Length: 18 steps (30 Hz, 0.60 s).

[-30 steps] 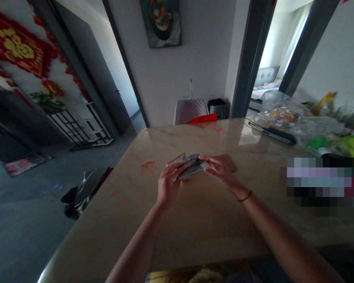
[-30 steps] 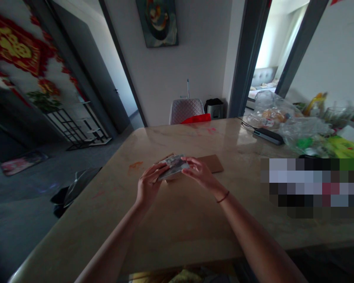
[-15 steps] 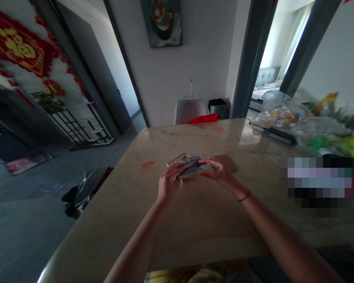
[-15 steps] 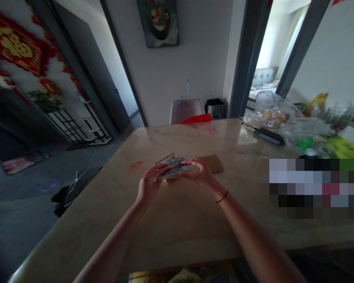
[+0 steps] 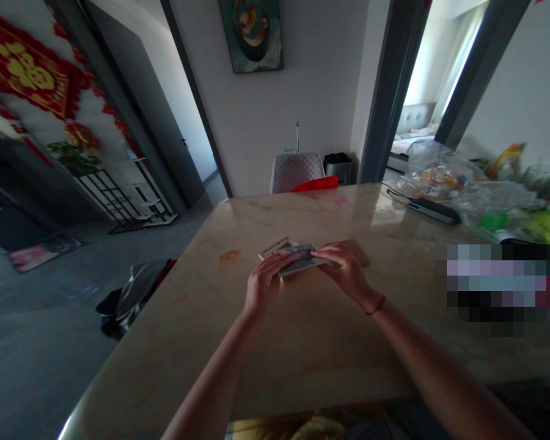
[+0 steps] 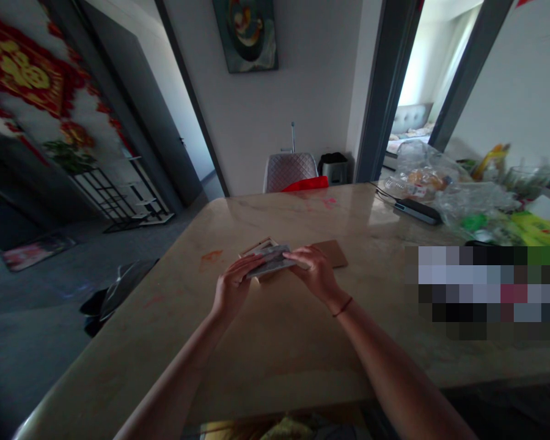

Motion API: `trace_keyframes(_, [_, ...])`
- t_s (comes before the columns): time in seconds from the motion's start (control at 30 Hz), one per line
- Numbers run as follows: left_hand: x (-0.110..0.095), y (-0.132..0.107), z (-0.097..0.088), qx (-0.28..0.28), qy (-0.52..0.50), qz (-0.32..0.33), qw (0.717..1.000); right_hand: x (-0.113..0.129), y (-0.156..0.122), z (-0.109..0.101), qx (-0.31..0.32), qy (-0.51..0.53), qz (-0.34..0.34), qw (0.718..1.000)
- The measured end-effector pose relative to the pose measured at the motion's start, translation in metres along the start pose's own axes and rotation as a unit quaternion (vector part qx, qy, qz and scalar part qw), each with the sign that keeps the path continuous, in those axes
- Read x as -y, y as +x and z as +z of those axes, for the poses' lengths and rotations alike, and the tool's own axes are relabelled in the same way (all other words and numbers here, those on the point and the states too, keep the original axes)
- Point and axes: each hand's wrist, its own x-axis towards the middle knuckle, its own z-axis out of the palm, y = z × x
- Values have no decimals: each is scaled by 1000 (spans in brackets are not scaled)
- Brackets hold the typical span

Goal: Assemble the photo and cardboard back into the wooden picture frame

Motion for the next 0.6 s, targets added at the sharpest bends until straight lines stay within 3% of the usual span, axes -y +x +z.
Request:
trace_keyframes(0.23, [-14,4,-1,-6,-10,-12,1000,-5,-1,4,4,15,67,998])
trace_keyframes(0.4, [-19,6,-7,-41,0,22,999,-1,0,6,20,25,68,997])
trace_keyframes(0.6, [-17,3,-11,-26,50,86,995,1,-1,6,11,19,74,997])
